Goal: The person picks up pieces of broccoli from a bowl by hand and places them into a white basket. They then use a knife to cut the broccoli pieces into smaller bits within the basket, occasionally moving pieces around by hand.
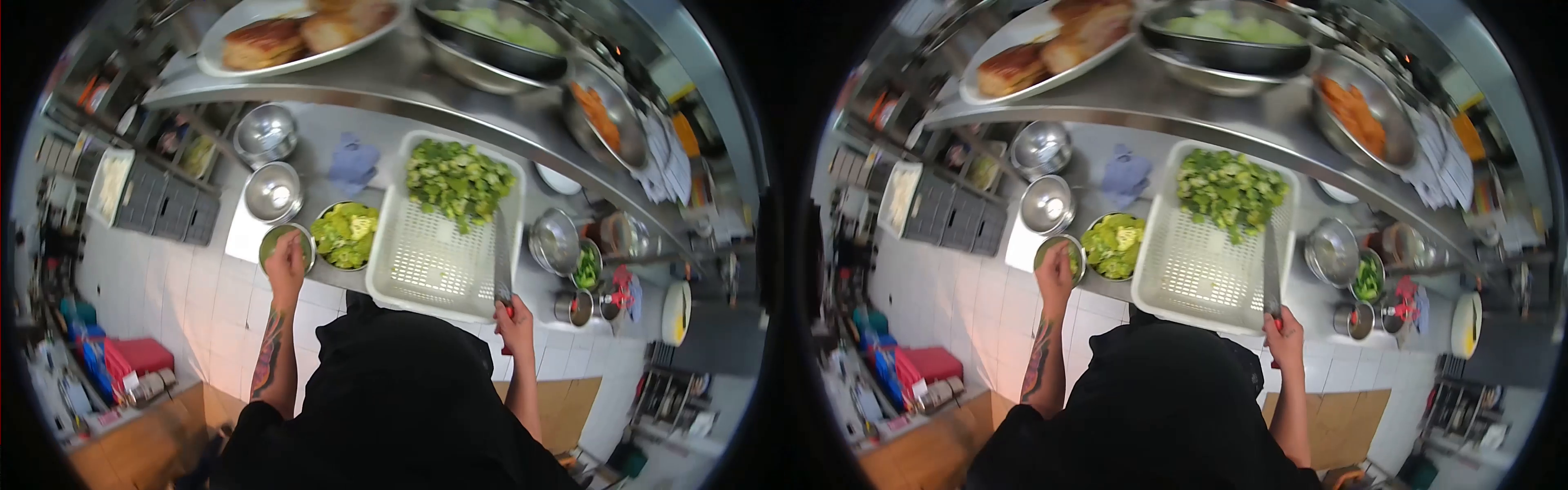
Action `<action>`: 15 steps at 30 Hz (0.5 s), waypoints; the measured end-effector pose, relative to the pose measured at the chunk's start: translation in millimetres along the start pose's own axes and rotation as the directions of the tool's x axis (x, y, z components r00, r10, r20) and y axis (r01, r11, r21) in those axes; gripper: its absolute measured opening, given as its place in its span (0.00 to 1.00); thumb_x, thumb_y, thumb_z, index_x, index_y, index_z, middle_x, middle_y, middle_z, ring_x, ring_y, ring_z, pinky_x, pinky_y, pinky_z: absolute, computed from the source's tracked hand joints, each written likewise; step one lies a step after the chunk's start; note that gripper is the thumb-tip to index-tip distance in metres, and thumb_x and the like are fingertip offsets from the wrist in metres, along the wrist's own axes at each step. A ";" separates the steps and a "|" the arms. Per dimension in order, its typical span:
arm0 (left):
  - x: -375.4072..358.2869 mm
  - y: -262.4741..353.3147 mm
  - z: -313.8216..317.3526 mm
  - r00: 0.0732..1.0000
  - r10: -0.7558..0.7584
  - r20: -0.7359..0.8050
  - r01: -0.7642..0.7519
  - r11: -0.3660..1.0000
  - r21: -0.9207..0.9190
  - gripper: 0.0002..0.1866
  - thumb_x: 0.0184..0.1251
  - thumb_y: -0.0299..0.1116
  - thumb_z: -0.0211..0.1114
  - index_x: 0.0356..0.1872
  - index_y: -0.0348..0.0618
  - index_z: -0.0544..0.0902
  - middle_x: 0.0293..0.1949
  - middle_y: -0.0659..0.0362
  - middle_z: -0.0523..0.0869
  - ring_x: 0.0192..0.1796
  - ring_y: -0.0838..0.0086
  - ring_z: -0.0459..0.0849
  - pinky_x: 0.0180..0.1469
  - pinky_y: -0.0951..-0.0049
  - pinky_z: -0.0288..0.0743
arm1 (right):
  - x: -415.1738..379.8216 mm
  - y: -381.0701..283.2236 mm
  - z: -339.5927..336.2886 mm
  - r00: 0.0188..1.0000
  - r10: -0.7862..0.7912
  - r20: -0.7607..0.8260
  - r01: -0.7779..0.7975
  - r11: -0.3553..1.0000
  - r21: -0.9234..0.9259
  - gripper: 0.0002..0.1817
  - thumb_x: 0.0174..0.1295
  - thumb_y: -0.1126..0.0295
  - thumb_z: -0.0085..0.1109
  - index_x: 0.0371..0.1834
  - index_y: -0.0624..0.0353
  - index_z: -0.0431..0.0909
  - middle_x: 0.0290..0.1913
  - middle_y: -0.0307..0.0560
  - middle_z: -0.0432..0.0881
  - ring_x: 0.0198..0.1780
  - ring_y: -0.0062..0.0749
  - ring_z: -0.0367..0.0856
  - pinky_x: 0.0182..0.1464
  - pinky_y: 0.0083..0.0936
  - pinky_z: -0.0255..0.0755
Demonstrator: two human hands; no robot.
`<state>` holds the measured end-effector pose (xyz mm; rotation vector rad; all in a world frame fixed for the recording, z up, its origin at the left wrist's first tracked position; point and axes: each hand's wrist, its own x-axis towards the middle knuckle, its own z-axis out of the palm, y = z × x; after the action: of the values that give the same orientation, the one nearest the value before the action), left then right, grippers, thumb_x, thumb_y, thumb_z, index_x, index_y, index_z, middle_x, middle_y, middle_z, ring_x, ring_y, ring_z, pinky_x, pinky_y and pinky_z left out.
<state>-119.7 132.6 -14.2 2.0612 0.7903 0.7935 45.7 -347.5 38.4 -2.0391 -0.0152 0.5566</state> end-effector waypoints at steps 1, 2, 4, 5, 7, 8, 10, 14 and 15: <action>-1.7 2.4 0.0 0.997 -0.075 0.022 0.073 0.994 0.087 0.09 0.78 0.28 0.68 0.53 0.37 0.89 0.38 0.49 0.91 0.38 0.61 0.89 0.33 0.64 0.82 | -1.4 -1.7 -0.7 0.999 0.016 -0.040 -0.016 1.000 0.015 0.12 0.77 0.66 0.63 0.52 0.65 0.81 0.29 0.40 0.83 0.21 0.19 0.76 0.24 0.22 0.73; -0.4 5.4 0.0 0.997 -0.051 0.055 0.047 0.996 0.075 0.09 0.78 0.28 0.68 0.53 0.37 0.89 0.38 0.49 0.91 0.38 0.61 0.89 0.33 0.64 0.82 | -1.5 -3.3 -1.4 1.000 0.014 -0.010 -0.013 1.000 0.028 0.13 0.76 0.66 0.63 0.54 0.65 0.81 0.29 0.40 0.83 0.22 0.19 0.76 0.25 0.22 0.73; 3.6 12.0 -2.4 0.997 0.079 0.006 -0.079 0.984 0.158 0.09 0.78 0.29 0.68 0.51 0.38 0.90 0.43 0.49 0.91 0.46 0.59 0.89 0.44 0.62 0.84 | -7.6 -5.7 -3.3 1.000 0.017 -0.003 -0.016 0.998 0.054 0.13 0.76 0.66 0.63 0.56 0.64 0.82 0.30 0.40 0.83 0.22 0.18 0.76 0.25 0.22 0.74; 5.6 13.6 -4.0 0.995 0.099 0.024 -0.101 0.984 0.149 0.09 0.78 0.29 0.68 0.51 0.38 0.90 0.43 0.49 0.91 0.46 0.59 0.89 0.44 0.62 0.84 | -11.5 -9.2 -4.9 1.000 0.010 0.021 -0.012 0.996 0.093 0.14 0.76 0.67 0.63 0.57 0.64 0.82 0.30 0.39 0.83 0.23 0.18 0.77 0.27 0.22 0.75; 12.1 20.1 -4.5 0.939 0.344 0.013 -0.335 0.903 0.270 0.09 0.77 0.29 0.69 0.52 0.38 0.90 0.52 0.47 0.90 0.56 0.54 0.86 0.59 0.58 0.80 | -24.8 -29.3 -11.8 0.995 0.025 0.096 -0.041 0.983 0.177 0.18 0.74 0.70 0.64 0.65 0.62 0.81 0.33 0.36 0.82 0.30 0.17 0.79 0.33 0.20 0.77; 12.1 25.8 -2.7 0.929 0.368 0.031 -0.363 0.895 0.259 0.09 0.77 0.29 0.69 0.52 0.38 0.90 0.52 0.47 0.90 0.56 0.54 0.86 0.59 0.58 0.80 | -32.6 -37.3 -14.2 0.997 0.028 0.071 -0.041 0.979 0.199 0.18 0.74 0.70 0.64 0.65 0.62 0.81 0.33 0.36 0.82 0.30 0.17 0.79 0.33 0.20 0.77; 10.1 36.7 -1.2 0.951 0.308 0.037 -0.308 0.921 0.239 0.10 0.75 0.27 0.69 0.53 0.37 0.89 0.60 0.46 0.86 0.61 0.51 0.83 0.68 0.53 0.73 | -47.3 -47.7 -19.3 0.993 -0.107 0.043 0.081 0.912 0.403 0.25 0.74 0.75 0.63 0.74 0.60 0.77 0.36 0.37 0.83 0.33 0.18 0.80 0.37 0.20 0.78; 3.4 76.7 20.0 0.897 0.433 0.086 -0.441 0.876 0.197 0.10 0.74 0.23 0.67 0.52 0.37 0.88 0.57 0.46 0.87 0.60 0.51 0.85 0.66 0.57 0.76 | -53.8 -18.8 -33.6 0.978 -0.206 0.022 0.203 0.974 0.096 0.30 0.75 0.71 0.63 0.80 0.55 0.74 0.38 0.41 0.84 0.40 0.16 0.80 0.43 0.21 0.79; -0.7 93.1 29.3 0.868 0.489 0.087 -0.496 0.853 0.163 0.09 0.73 0.21 0.67 0.50 0.36 0.87 0.53 0.47 0.87 0.57 0.52 0.86 0.64 0.58 0.77 | -54.1 -10.0 -34.3 0.935 -0.352 -0.043 0.351 0.936 -0.023 0.28 0.76 0.69 0.63 0.79 0.54 0.76 0.39 0.43 0.87 0.37 0.18 0.82 0.41 0.21 0.79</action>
<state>-73.9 72.3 47.3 2.4820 0.3074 0.9755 12.8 -383.3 81.3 -2.0015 -0.3514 0.2836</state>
